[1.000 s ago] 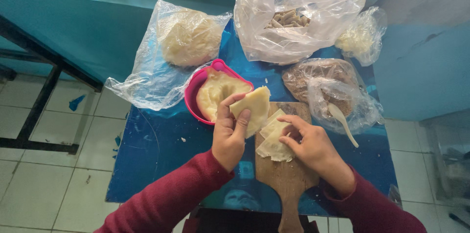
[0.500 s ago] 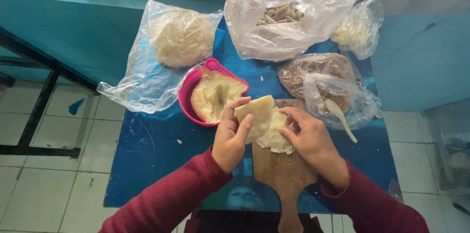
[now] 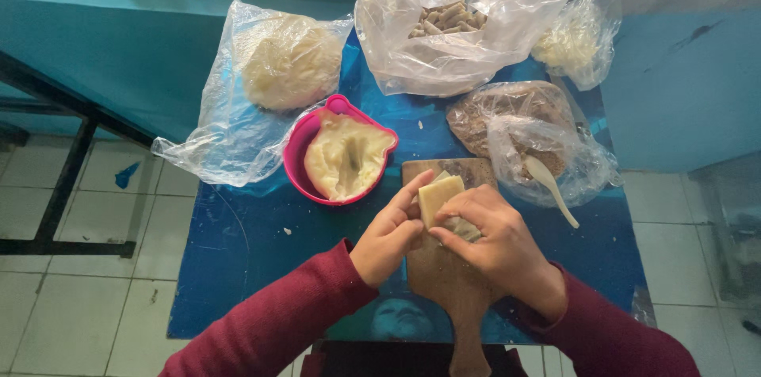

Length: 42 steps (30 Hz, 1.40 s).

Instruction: The person wraps filled pastries at a blue table. They take square dough wrappers, spoon filling from a plastic bag onto a wrapper, fold it into a triangle, press the edges closed, and stack the folded pieces on a wooden board, repeating the cycle.

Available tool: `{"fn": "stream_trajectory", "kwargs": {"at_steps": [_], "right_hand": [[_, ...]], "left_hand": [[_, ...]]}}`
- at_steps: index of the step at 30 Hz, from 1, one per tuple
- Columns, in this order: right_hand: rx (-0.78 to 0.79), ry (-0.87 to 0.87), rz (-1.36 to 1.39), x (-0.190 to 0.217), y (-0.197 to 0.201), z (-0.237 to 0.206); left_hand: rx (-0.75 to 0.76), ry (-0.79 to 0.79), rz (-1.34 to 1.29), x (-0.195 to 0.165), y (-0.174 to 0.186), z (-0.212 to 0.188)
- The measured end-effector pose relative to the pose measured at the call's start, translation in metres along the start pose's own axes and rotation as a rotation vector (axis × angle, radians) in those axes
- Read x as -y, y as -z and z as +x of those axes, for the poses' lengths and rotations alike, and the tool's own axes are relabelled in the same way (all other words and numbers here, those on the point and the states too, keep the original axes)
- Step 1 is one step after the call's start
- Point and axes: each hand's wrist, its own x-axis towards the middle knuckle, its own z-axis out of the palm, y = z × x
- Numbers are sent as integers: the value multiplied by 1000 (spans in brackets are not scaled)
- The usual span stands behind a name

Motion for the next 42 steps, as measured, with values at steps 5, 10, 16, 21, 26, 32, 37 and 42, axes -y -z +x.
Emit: {"fn": "stream_trajectory", "kwargs": {"at_steps": [5,10,16,21,26,32,37,42], "right_hand": [[-11,6,-15,0,-7,-4],[1,-64,49,-3,-8,-5],[133,-371,286,-17,1,-3],[181,-491,411,-30,1,-6],[97,-541,599,-38,0,-8],[-32,-235,467,-21,9,-9],[98,80,153,3,6,-10],[-39,61,-59,11,18,-1]], "left_hand": [[46,-57,92,2,2,1],[83,-113,80,1,0,1],[69,-124,106,0,0,1],[13,-85,62,0,1,3],[-24,-117,93,-2,0,2],[-94,-96,32,-3,-1,6],[-24,-115,37,-1,-2,7],[48,-69,45,-2,-1,3]]}}
